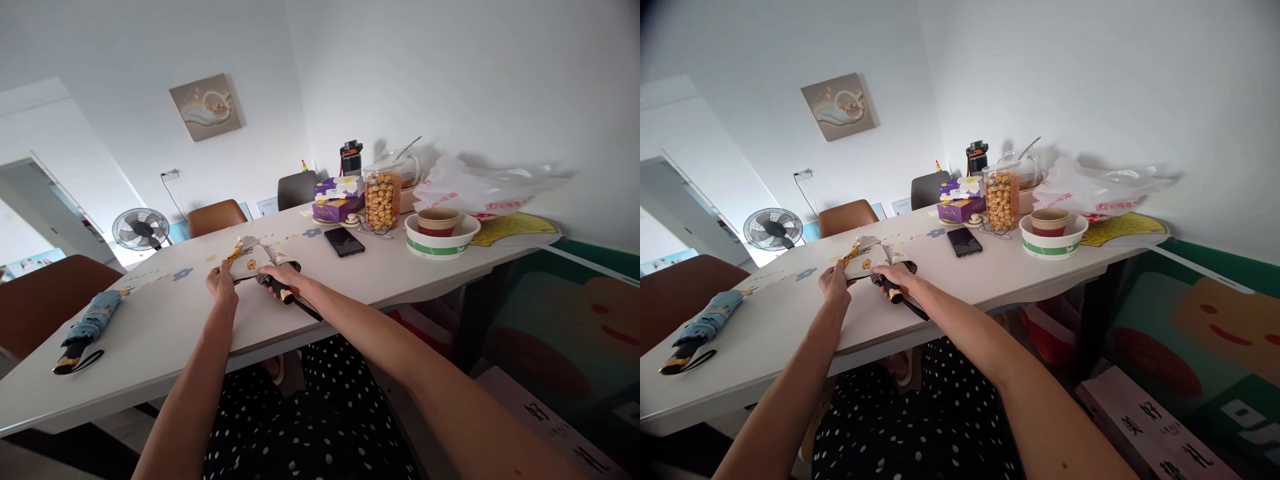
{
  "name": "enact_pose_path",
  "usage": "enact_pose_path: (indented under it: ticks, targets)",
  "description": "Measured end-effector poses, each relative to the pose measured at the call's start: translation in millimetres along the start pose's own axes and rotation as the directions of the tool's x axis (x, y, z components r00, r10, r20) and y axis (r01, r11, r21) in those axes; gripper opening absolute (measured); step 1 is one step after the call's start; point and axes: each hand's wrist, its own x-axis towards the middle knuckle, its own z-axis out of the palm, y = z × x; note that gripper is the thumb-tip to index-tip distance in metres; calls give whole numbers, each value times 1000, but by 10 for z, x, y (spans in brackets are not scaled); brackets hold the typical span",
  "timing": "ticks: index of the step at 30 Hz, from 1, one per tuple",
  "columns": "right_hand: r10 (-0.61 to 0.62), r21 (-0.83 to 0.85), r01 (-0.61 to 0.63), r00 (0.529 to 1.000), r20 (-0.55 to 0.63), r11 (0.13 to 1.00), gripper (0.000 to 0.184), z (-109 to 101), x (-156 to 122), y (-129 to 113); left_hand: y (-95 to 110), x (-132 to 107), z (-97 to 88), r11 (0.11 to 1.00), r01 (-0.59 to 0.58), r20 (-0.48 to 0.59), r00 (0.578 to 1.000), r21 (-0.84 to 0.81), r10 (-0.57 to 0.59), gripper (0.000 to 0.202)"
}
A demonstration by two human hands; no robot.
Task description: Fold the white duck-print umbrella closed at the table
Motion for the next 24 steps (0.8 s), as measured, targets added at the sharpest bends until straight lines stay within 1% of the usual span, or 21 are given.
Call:
enact_pose_path:
  ticks: [2, 4, 5, 7, 9, 11, 12, 14, 15, 16, 17, 18, 19, 21, 22, 24]
  targets:
    - [-8, 3, 8, 1000, 3, 1000, 31, -9, 16, 10, -23, 12, 1, 999, -4, 19, 1000, 37, 3, 26]
    - [-18, -1, 18, 1000, 3, 1000, 31, -13, 20, 17, -45, 22, 8, 983, -68, 24, 998, 170, 65, 21]
    - [-21, -7, 21, 1000, 1, 1000, 31, -11, 15, 18, -51, 20, 16, 957, -126, 34, 992, 260, 122, 20]
    - [-32, -35, 32, 999, -8, 999, 29, -2, -10, 13, -43, 1, 46, 868, -257, 84, 966, 425, 245, 23]
    - [-40, -82, 38, 999, -17, 996, 26, 12, -49, 1, 0, -32, 87, 771, -366, 171, 930, 521, 326, 29]
    - [-54, -119, 53, 998, -9, 991, 26, 25, -95, -13, 74, -55, 127, 647, -460, 282, 887, 608, 366, 33]
    - [-60, -130, 60, 998, 1, 990, 27, 29, -116, -19, 119, -55, 143, 561, -503, 343, 863, 657, 371, 34]
    - [-72, -137, 74, 997, 20, 988, 29, 34, -146, -27, 211, -27, 165, 362, -580, 458, 808, 730, 371, 33]
    - [-72, -140, 74, 997, 19, 987, 30, 35, -153, -27, 255, 0, 173, 272, -602, 496, 785, 750, 370, 32]
    - [-71, -143, 73, 997, 15, 987, 31, 35, -152, -25, 296, 31, 179, 203, -612, 521, 772, 764, 365, 31]
    - [-70, -145, 71, 998, 11, 987, 31, 35, -145, -21, 334, 65, 186, 158, -613, 536, 767, 774, 352, 30]
    - [-71, -148, 72, 997, 10, 986, 30, 34, -133, -14, 367, 97, 193, 136, -611, 547, 771, 780, 327, 28]
    - [-75, -151, 77, 997, 15, 986, 30, 33, -116, -6, 395, 124, 202, 132, -609, 555, 777, 782, 296, 27]
    - [-73, -167, 77, 997, 28, 983, 29, 31, -78, 12, 440, 161, 224, 163, -599, 553, 793, 784, 255, 23]
    - [-65, -176, 69, 997, 30, 982, 29, 30, -60, 20, 457, 170, 235, 188, -596, 544, 797, 781, 264, 22]
    - [-54, -191, 57, 998, 23, 980, 31, 28, -37, 32, 486, 177, 258, 234, -595, 511, 792, 769, 334, 23]
